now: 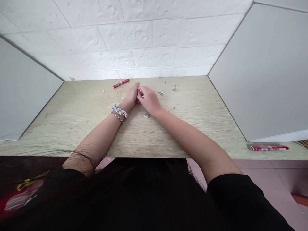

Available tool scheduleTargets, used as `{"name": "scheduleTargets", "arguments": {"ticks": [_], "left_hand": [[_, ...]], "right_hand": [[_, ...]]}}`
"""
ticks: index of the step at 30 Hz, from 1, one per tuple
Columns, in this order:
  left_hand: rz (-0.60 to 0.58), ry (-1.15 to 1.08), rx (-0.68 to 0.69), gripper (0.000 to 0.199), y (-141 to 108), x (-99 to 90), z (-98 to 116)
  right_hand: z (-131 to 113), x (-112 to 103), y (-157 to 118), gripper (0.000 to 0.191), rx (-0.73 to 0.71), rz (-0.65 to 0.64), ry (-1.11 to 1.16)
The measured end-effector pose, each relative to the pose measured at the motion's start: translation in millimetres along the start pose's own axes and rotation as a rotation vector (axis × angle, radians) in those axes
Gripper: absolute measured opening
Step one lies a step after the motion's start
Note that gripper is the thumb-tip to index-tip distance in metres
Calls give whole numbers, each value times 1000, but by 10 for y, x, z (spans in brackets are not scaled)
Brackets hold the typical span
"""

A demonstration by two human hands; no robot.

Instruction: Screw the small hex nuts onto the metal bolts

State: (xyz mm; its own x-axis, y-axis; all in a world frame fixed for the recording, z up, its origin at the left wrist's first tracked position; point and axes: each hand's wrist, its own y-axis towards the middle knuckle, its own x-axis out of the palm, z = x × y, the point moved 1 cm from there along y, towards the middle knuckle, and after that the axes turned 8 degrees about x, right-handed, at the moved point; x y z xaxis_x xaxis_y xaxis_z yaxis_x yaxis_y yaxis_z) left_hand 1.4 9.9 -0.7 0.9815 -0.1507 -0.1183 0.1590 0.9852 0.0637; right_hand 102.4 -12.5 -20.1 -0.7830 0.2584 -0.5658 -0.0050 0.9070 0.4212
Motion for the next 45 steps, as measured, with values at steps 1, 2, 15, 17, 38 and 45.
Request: {"name": "scheduleTargets", "arguments": {"ticks": [1,2,15,17,38,45], "left_hand": [[6,-6,-4,43,3,2,-7],[10,-12,-7,44,7,4,-15],[-5,-25,-53,49,56,-16,-61],[-15,-58,-62,49,66,-19,-63],[-101,-222,-157,57,85,-27,-31],[-139,-191,-101,61,103,-39,-82]], "right_hand": [[1,0,-4,19,-1,-1,11],[3,-2,-7,19,-4,-1,22],[90,-8,17,6,86,-32,137],[93,-25,16,13,116,-19,86],[31,-17,-20,4,-12,26,-151],[2,-22,-32,9,-3,-9,-38]]}}
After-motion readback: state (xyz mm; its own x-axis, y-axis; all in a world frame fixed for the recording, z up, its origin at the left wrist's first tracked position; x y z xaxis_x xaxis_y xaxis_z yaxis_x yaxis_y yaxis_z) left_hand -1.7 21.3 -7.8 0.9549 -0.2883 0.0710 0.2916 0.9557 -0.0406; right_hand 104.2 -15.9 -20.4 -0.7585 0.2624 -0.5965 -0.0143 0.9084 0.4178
